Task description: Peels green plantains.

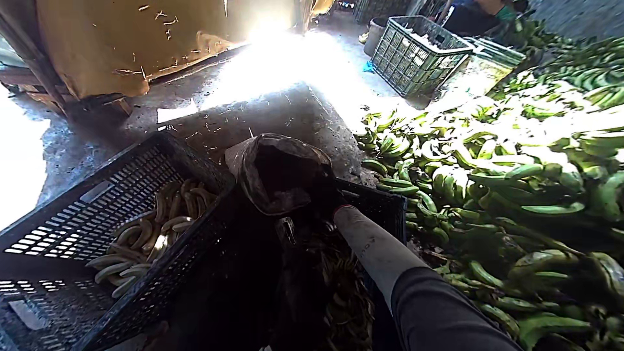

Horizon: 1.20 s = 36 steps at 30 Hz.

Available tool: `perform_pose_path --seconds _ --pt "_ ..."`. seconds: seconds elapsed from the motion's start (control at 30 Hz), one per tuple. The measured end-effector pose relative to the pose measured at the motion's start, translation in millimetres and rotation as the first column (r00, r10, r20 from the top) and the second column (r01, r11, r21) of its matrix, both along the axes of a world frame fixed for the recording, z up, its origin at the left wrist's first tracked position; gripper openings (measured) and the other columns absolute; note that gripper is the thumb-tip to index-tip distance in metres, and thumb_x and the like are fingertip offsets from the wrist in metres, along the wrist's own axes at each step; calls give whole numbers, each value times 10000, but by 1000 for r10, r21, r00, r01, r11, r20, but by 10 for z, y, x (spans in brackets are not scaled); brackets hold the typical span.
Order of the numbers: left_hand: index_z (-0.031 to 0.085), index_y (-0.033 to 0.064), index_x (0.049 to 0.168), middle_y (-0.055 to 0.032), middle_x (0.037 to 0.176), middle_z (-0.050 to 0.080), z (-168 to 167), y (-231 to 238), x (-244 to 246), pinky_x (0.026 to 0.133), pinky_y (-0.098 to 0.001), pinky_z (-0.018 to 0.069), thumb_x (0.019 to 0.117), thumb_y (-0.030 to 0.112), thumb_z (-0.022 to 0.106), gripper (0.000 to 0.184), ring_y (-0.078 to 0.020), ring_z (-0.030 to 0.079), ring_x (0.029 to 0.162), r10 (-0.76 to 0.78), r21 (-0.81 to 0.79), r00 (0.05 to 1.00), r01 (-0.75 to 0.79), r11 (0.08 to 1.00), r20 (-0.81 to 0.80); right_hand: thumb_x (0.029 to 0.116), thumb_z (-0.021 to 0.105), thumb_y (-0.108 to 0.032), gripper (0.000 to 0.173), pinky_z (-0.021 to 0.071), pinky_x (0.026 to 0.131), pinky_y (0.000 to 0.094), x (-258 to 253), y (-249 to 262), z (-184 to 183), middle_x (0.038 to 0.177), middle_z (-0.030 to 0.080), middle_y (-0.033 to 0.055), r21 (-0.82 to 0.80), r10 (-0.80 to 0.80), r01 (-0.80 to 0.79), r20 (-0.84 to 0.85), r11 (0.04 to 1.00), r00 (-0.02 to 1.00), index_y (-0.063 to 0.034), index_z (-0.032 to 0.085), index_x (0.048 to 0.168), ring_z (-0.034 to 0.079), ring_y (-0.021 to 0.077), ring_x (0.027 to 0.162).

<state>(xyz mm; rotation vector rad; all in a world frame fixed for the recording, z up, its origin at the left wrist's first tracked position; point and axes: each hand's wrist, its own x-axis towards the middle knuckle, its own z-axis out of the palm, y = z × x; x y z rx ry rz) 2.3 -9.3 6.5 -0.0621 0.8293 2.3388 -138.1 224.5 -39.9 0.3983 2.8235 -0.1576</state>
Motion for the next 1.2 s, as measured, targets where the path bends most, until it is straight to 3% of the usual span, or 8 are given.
perform_pose_path --seconds 0.17,0.5,0.57,0.7,0.77,0.87,1.0,1.2 --pt "566 99 1208 -79 902 687 0 20 25 468 -195 467 1076 541 344 512 -80 589 579 -25 -27 1000 25 999 -3 944 631 -204 213 151 1225 622 -75 384 108 1170 700 80 293 216 -184 -81 938 973 -162 749 1117 584 316 1233" --pt "643 114 1183 -35 810 664 -16 38 -27 610 -347 599 1040 613 388 578 -145 654 665 -51 -40 994 48 998 -97 984 575 -134 330 499 998 530 1047 510 495 1307 677 90 115 397 -384 -393 916 829 -130 683 1296 639 305 1199" --pt "614 129 1112 -16 829 685 64 55 20 624 -332 613 1088 518 286 509 -129 683 706 -58 -147 980 30 989 -190 1010 525 -187 323 528 972 511 1619 832 553 1291 690 94 113 323 -307 -482 945 815 -123 697 1276 665 297 1171" --pt "643 211 1225 -7 1073 730 -431 -103 -87 846 -373 600 1038 469 504 348 -173 708 965 -223 -46 898 223 974 -379 1027 500 -219 364 526 973 501 3320 1320 726 1292 674 134 -48 -176 178 -532 983 828 -94 643 1337 661 302 1167" --pt "646 229 1293 -30 1126 731 -597 -79 -165 895 -418 582 992 523 559 429 -213 702 1007 -328 -12 872 348 937 -363 1057 446 -275 395 517 961 572 4344 1325 735 1317 662 119 -238 -580 531 -413 813 702 -169 596 1407 659 310 1160" --pt "600 139 1256 -46 948 733 -600 191 26 663 -371 615 1028 412 541 360 -201 716 780 -224 -14 914 234 972 -339 1089 420 -380 417 497 1000 589 5830 885 425 1355 633 128 -441 -921 812 -252 382 297 -216 560 1446 638 314 1184" --pt "542 177 1154 9 814 706 -433 491 349 575 -334 598 1106 416 99 506 -141 671 631 -307 -373 928 213 903 -211 1077 450 -391 440 490 987 622 6931 258 -527 1290 648 212 -417 -999 908 -7 -42 -50 -132 583 1406 636 394 1163" --pt "629 167 1123 -11 901 730 -623 772 712 611 -308 590 1094 520 134 608 -124 677 692 -510 -419 851 421 804 -125 1100 350 -315 482 416 1112 539 6916 7 -1301 1412 574 216 -434 -943 844 239 -316 -230 -53 488 1479 551 349 1317"
